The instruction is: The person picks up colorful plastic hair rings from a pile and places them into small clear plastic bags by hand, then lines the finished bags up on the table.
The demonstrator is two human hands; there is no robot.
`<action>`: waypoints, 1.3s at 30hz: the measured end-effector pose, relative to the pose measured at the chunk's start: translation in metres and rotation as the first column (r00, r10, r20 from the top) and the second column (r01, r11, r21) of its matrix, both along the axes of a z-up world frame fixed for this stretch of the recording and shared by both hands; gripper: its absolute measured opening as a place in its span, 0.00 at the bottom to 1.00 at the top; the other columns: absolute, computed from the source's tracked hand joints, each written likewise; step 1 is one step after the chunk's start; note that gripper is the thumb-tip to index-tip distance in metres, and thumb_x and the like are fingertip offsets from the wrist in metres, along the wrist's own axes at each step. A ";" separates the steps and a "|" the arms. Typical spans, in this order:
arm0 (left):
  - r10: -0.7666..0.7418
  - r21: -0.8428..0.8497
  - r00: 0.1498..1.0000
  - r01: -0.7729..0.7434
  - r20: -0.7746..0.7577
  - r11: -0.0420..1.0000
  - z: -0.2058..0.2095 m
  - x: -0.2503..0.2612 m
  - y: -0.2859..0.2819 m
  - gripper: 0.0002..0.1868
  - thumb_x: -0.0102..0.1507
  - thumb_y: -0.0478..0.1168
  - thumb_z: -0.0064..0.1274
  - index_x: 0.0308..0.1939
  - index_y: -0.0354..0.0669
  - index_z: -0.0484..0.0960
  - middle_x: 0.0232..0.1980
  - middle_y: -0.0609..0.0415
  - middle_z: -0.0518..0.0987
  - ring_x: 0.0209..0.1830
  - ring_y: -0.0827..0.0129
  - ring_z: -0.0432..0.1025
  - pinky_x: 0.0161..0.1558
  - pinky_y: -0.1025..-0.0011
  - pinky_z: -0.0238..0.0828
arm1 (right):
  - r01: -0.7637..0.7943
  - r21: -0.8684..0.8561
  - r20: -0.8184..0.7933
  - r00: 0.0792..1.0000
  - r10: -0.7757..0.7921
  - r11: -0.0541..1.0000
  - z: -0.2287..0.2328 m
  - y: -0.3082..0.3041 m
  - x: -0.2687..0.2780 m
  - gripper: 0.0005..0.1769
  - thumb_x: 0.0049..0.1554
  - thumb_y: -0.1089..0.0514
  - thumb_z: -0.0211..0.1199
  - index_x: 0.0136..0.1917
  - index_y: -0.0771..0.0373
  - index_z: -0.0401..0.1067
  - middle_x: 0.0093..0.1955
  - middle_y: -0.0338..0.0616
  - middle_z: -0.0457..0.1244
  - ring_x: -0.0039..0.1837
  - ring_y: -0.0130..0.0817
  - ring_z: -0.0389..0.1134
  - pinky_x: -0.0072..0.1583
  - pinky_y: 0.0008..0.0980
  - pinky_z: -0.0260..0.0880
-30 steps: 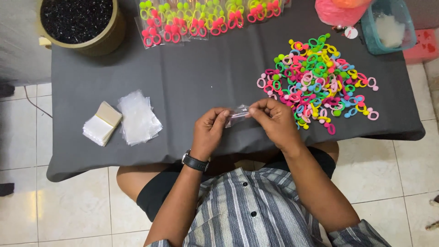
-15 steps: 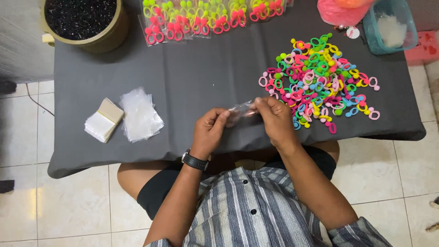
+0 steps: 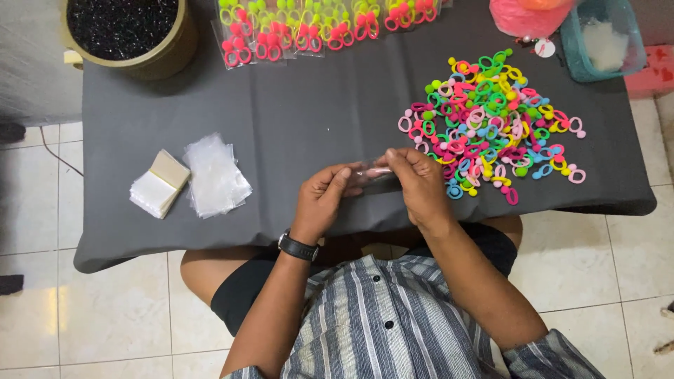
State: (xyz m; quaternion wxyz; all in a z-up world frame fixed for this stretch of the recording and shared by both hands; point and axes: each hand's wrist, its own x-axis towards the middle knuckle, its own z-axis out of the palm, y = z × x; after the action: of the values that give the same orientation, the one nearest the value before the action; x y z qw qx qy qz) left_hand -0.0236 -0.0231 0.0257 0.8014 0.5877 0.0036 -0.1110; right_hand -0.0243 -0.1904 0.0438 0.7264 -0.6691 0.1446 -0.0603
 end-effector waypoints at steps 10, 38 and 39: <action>-0.217 -0.075 0.974 0.222 0.070 0.972 -0.005 -0.001 0.004 0.27 0.71 0.35 0.50 0.75 0.39 0.66 0.59 0.39 0.82 0.55 0.58 0.79 0.54 0.59 0.81 | -0.500 0.000 0.060 0.864 0.499 0.866 0.045 -0.005 -0.007 0.05 0.60 0.65 0.65 0.50 0.68 0.80 0.46 0.45 0.74 0.53 0.25 0.68 0.60 0.35 0.72; 0.269 0.154 0.955 -0.286 0.127 0.946 -0.021 0.028 0.013 0.33 0.65 0.31 0.57 0.74 0.45 0.66 0.61 0.47 0.75 0.45 0.73 0.75 0.38 0.76 0.83 | -0.156 -0.902 -0.134 0.987 0.084 0.402 0.024 -0.171 0.067 0.14 0.59 0.52 0.71 0.57 0.53 0.79 0.57 0.42 0.69 0.58 0.45 0.71 0.57 0.45 0.68; 0.302 0.156 0.950 -0.312 0.082 0.937 -0.020 0.033 0.013 0.32 0.63 0.33 0.59 0.71 0.45 0.69 0.60 0.46 0.78 0.42 0.74 0.75 0.36 0.75 0.81 | -0.150 -0.799 -0.163 0.986 0.030 0.582 0.041 -0.164 0.065 0.13 0.60 0.55 0.71 0.58 0.58 0.78 0.62 0.44 0.70 0.58 0.37 0.70 0.55 0.40 0.69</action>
State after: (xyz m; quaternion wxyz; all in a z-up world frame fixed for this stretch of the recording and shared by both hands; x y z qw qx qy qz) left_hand 0.0095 -0.0102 0.0059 0.7565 0.6480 0.0817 0.0328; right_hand 0.0411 -0.3540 0.0847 0.3341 -0.9347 0.1148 -0.0383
